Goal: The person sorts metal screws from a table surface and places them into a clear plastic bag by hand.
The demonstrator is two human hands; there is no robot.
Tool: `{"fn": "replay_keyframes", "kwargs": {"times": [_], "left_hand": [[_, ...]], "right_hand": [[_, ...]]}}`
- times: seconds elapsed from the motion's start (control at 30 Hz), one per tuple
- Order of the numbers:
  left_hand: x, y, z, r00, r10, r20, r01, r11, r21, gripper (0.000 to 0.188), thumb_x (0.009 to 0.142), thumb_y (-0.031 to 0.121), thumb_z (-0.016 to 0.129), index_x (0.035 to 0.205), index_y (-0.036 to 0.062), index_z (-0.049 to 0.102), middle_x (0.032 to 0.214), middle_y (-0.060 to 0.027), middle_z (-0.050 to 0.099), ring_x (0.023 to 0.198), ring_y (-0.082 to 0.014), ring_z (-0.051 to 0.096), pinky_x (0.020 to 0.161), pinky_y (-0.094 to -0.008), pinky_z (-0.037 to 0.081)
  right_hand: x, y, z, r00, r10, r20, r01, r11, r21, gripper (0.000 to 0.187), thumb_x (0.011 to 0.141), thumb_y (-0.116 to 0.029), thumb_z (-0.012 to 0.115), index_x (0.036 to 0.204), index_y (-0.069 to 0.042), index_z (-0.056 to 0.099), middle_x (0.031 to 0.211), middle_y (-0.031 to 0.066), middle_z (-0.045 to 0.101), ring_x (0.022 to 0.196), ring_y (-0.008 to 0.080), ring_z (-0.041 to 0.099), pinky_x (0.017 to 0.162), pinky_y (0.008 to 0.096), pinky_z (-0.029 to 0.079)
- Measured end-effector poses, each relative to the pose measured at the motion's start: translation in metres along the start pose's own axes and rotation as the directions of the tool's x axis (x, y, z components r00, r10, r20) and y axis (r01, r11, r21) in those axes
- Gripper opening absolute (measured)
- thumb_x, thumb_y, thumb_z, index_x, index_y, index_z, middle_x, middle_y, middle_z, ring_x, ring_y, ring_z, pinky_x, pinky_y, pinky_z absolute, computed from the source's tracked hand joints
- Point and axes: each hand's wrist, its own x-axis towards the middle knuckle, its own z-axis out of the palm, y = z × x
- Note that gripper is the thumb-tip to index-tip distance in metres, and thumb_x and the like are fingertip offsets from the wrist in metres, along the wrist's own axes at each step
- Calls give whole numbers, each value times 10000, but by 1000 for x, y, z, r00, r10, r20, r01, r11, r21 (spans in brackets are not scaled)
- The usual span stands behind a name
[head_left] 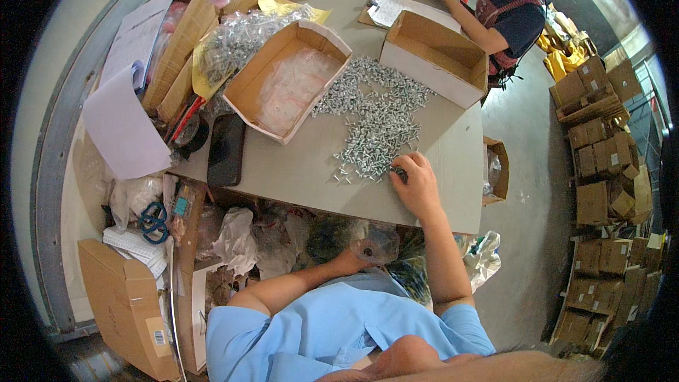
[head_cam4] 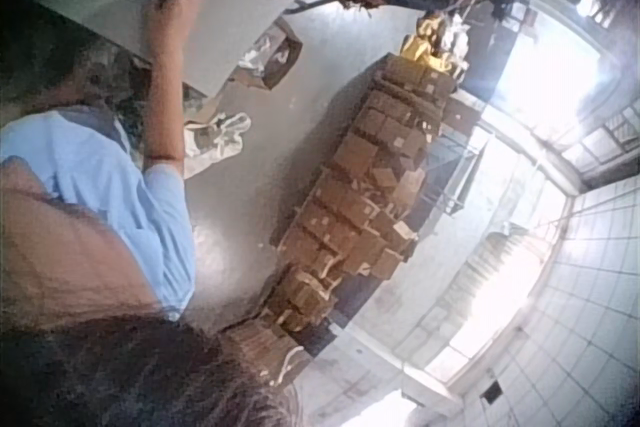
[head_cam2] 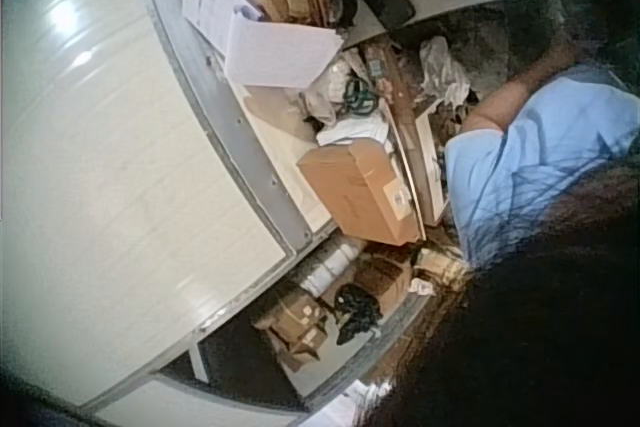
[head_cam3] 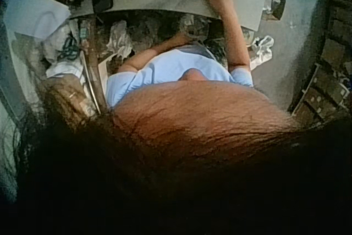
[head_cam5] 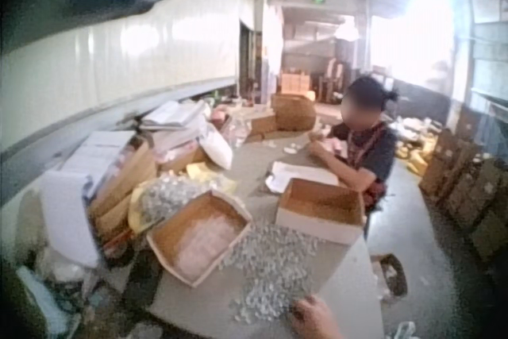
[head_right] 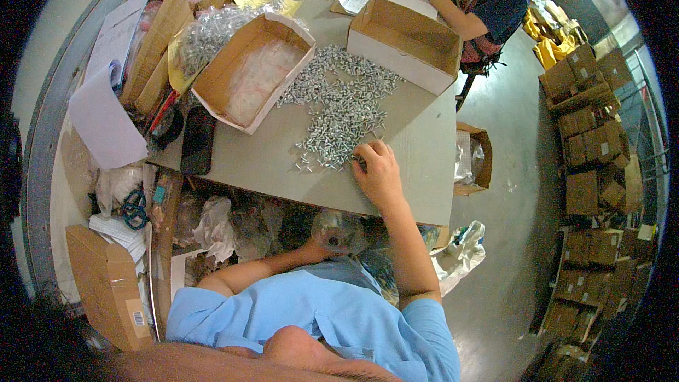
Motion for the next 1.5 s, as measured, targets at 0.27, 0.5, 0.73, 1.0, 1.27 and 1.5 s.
{"fn": "replay_keyframes", "kwargs": {"times": [0.27,0.5,0.73,1.0,1.27,1.5], "left_hand": [[-2,36,-7,997,-19,70,24,997,-70,516,726,321,814,1101,22,623,1082,-124,643,1021,-234,582,925,-380,447],[-1,21,-7,998,16,68,-13,999,-46,377,731,254,803,997,40,642,1019,-81,658,933,-232,586,870,-384,461],[-2,23,-4,991,133,-6,-134,989,-57,331,764,188,764,1027,27,642,1022,-117,664,916,-218,609,837,-375,485],[-3,23,-6,999,26,46,-24,999,-46,402,753,290,793,1020,35,635,957,-82,640,921,-193,557,856,-374,446],[1,21,-6,995,53,83,-50,998,-39,449,767,302,782,1093,44,612,969,-89,623,917,-205,553,858,-365,450],[1,16,-3,996,78,50,-74,995,-63,457,770,297,776,1114,44,616,1037,-101,633,965,-206,565,905,-362,449]], "right_hand": [[-15,8,-2,1000,2,4,-2,999,-44,142,763,-88,649,902,-64,636,888,133,596,868,338,588,777,413,487],[-29,-26,-33,829,-61,556,-73,974,215,177,779,-142,662,929,-51,644,871,156,613,776,345,614,728,418,499],[-11,-14,3,1000,-19,-8,20,996,85,251,743,-130,713,970,-50,641,978,133,589,901,320,582,763,383,491],[-25,-12,0,992,50,113,-59,995,79,293,722,-134,722,977,-57,602,1018,130,569,1016,354,541,886,417,459],[-26,-13,0,998,-39,43,36,998,60,334,714,-121,717,1024,-51,616,1061,148,562,1037,339,537,890,401,459],[-25,-10,-1,994,-73,83,67,995,74,272,723,-86,678,985,-47,615,1011,146,558,1008,346,539,883,416,462]]}}
